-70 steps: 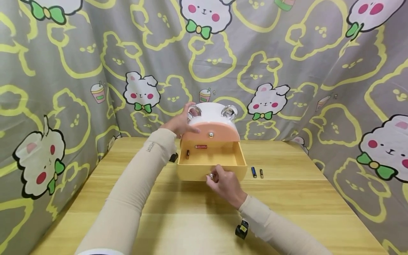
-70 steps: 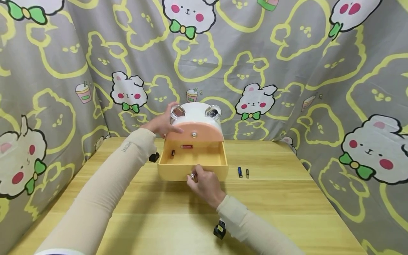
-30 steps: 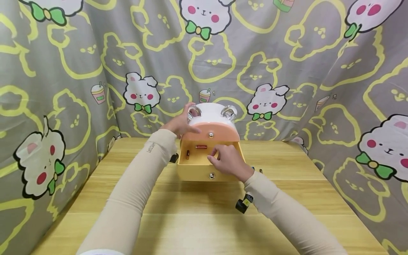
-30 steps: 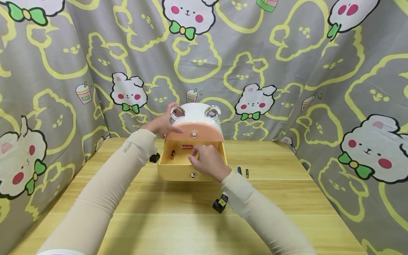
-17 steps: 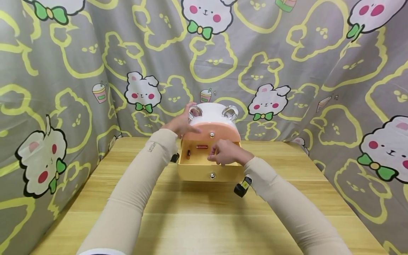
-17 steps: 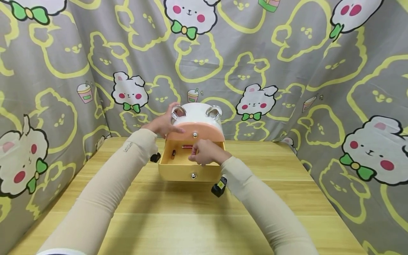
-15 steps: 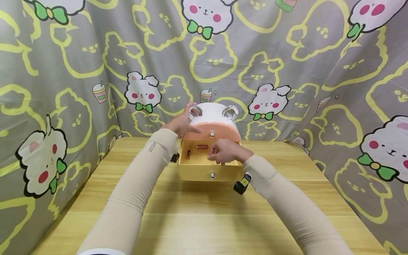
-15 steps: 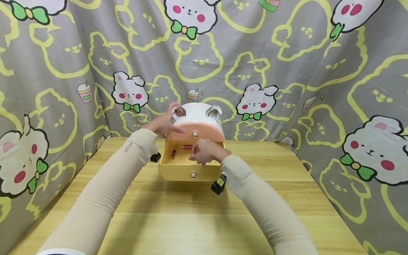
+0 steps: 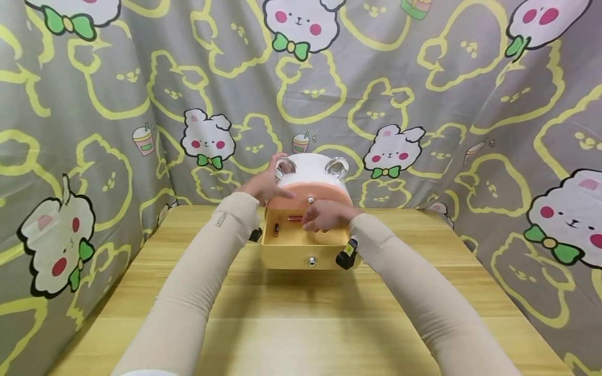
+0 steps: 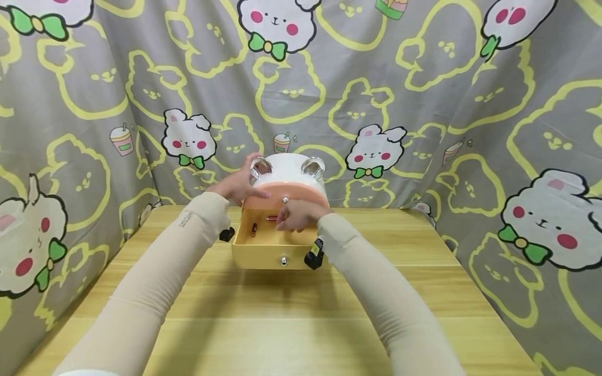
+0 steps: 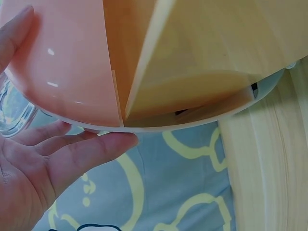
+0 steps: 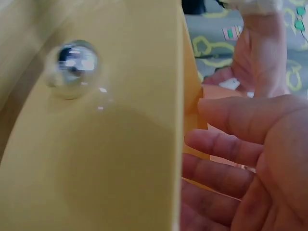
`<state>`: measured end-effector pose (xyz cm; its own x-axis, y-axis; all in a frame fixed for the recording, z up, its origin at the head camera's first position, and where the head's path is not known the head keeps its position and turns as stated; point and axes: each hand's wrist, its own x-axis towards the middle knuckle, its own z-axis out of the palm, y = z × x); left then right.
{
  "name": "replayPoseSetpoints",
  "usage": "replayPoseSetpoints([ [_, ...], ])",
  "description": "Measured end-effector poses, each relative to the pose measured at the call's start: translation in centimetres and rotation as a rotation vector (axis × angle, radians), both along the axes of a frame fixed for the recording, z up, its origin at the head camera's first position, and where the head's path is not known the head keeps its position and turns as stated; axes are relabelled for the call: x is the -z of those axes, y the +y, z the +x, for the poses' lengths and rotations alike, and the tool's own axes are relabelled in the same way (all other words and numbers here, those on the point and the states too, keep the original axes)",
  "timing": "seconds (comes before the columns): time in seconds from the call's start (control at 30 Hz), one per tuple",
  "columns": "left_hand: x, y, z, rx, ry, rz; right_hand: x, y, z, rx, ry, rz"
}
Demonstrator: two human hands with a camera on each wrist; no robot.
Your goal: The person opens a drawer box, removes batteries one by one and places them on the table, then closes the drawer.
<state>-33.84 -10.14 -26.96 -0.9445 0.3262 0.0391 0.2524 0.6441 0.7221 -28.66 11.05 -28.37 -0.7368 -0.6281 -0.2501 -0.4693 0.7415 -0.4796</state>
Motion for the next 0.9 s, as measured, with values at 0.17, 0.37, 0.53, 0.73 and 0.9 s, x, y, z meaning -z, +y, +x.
replayPoseSetpoints([
  [0.17, -0.1, -0.1, 0.1, 0.001, 0.004, 0.007, -0.1, -0.1, -1.5, -0.076, 0.024, 0.097],
  [0.37, -0.2, -0.3, -0.1, -0.004, 0.004, -0.009, -0.5, -0.7, -2.8, -0.202, -0.019, 0.244],
  [0.53, 0.0, -0.4, -0.2, 0.004, -0.009, 0.006, -0.5, -1.2, -3.6, -0.262, -0.081, 0.328],
  [0.73, 0.3, -0.2, 0.0, 0.012, -0.010, 0.040, -0.6, -1.4, -3.9, -0.242, -0.178, 0.419],
  [0.9, 0.2, -0.1, 0.3, 0.016, -0.003, 0.058, -0.9, -1.8, -4.4, -0.388, -0.087, 0.570],
])
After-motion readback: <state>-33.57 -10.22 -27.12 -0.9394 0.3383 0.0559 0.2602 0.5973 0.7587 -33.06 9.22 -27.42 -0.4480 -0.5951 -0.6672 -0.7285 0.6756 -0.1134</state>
